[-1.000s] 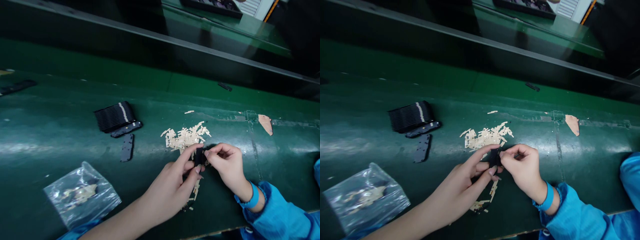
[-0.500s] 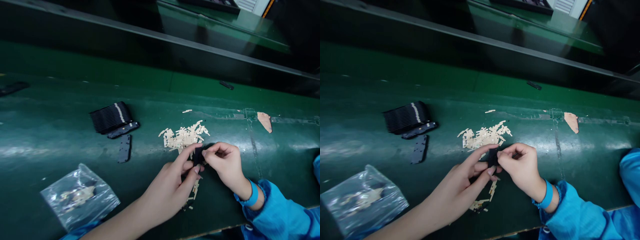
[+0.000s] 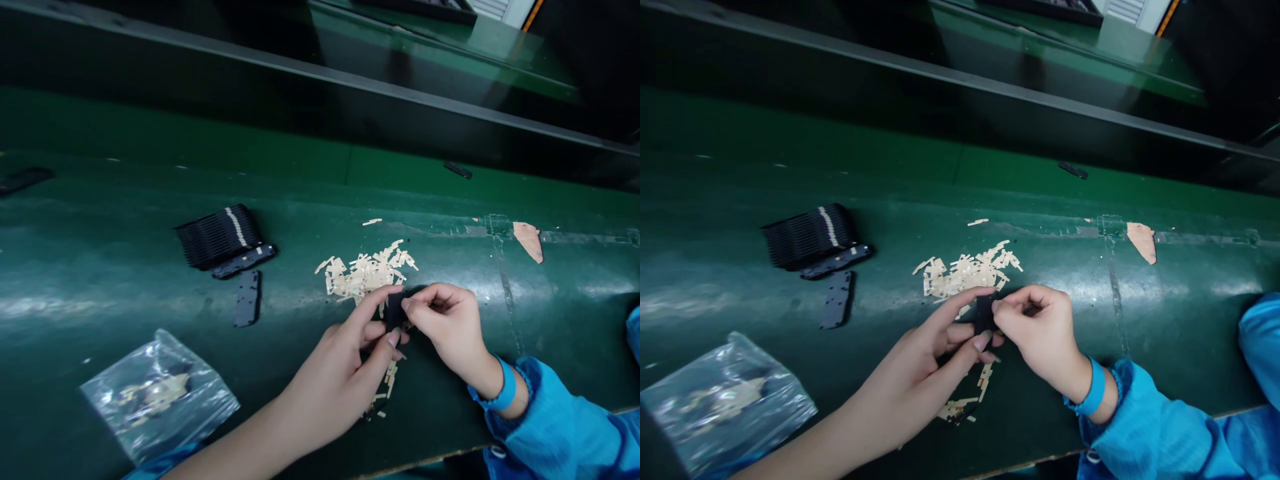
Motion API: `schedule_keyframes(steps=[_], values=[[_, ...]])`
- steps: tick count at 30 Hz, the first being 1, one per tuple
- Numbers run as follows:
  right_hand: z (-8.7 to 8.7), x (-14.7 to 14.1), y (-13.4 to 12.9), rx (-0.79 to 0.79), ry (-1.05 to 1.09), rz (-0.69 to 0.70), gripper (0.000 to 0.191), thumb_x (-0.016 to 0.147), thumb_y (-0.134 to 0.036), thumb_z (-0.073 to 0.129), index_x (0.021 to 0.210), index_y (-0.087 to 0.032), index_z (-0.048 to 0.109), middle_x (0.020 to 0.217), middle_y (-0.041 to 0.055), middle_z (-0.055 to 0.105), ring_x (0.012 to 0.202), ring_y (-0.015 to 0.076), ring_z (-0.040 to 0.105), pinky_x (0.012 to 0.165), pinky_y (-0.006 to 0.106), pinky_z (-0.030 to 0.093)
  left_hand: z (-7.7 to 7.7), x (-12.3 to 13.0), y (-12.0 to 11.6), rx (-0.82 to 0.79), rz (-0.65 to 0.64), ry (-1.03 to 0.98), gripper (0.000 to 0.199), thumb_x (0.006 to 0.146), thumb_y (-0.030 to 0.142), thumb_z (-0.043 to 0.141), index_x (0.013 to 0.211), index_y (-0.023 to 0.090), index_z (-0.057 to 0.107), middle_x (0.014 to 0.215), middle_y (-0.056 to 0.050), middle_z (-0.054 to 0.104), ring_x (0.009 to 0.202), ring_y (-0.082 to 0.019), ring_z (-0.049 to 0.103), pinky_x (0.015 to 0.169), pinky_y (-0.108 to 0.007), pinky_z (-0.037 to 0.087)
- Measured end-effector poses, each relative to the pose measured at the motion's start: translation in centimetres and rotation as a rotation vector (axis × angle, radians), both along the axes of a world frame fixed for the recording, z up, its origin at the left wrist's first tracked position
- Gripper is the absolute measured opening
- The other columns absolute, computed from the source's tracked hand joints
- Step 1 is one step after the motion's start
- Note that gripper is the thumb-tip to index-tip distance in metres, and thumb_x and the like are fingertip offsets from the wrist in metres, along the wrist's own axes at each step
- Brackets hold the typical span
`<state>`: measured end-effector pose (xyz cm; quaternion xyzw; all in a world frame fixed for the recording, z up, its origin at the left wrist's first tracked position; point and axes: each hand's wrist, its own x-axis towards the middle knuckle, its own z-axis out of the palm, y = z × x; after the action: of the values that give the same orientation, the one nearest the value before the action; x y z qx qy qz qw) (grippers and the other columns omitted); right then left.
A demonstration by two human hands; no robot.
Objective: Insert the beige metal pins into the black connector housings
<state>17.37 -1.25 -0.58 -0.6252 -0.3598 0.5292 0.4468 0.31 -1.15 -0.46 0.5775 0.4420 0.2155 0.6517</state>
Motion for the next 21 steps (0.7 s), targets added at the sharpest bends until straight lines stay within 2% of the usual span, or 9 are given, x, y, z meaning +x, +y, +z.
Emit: schedule_keyframes(steps=[7,14,21], values=[[0.01,0.31,-0.03,-0.033,0.075,0.050,0.007,0.073,-0.026,0.078,0.070,-0.021,0.074,0.052,-0.0018,0.067,0.047,0.0148,0.065,0.049,0.025,0.050,0.26,-0.07,0.02,-0.031,0.012,0.010,0.050,0.103,0.031,0.048,0.152,0.022,0.039,0.082,-0.001,0.078,0.081,-0.021,0.079,0.075,-0.031,0.060],[-0.15,0.47,-0.02,-0.039,0.080,0.056,0.007,0.074,-0.023,0.077,0.068,-0.020,0.074,0.053,-0.0024,0.067,0.046,0.0131,0.064,0.050,0.024,0.048,0.24,-0.23,-0.14,-0.061,0.013,0.011,0.049,0.104,0.032,0.048,0.151,0.023,0.040,0.085,-0.003,0.078,0.082,-0.022,0.080,0.069,-0.029,0.057],[-0.10,0.66,0.35,-0.042,0.055,0.003,0.006,0.065,-0.023,0.081,0.063,-0.021,0.076,0.058,-0.0010,0.070,0.050,0.0119,0.059,0.049,0.023,0.048,0.36,-0.26,-0.07,-0.109,0.050,-0.036,0.051,0.103,0.034,0.054,0.151,0.023,0.043,0.089,-0.005,0.080,0.079,-0.022,0.079,0.079,-0.035,0.061]])
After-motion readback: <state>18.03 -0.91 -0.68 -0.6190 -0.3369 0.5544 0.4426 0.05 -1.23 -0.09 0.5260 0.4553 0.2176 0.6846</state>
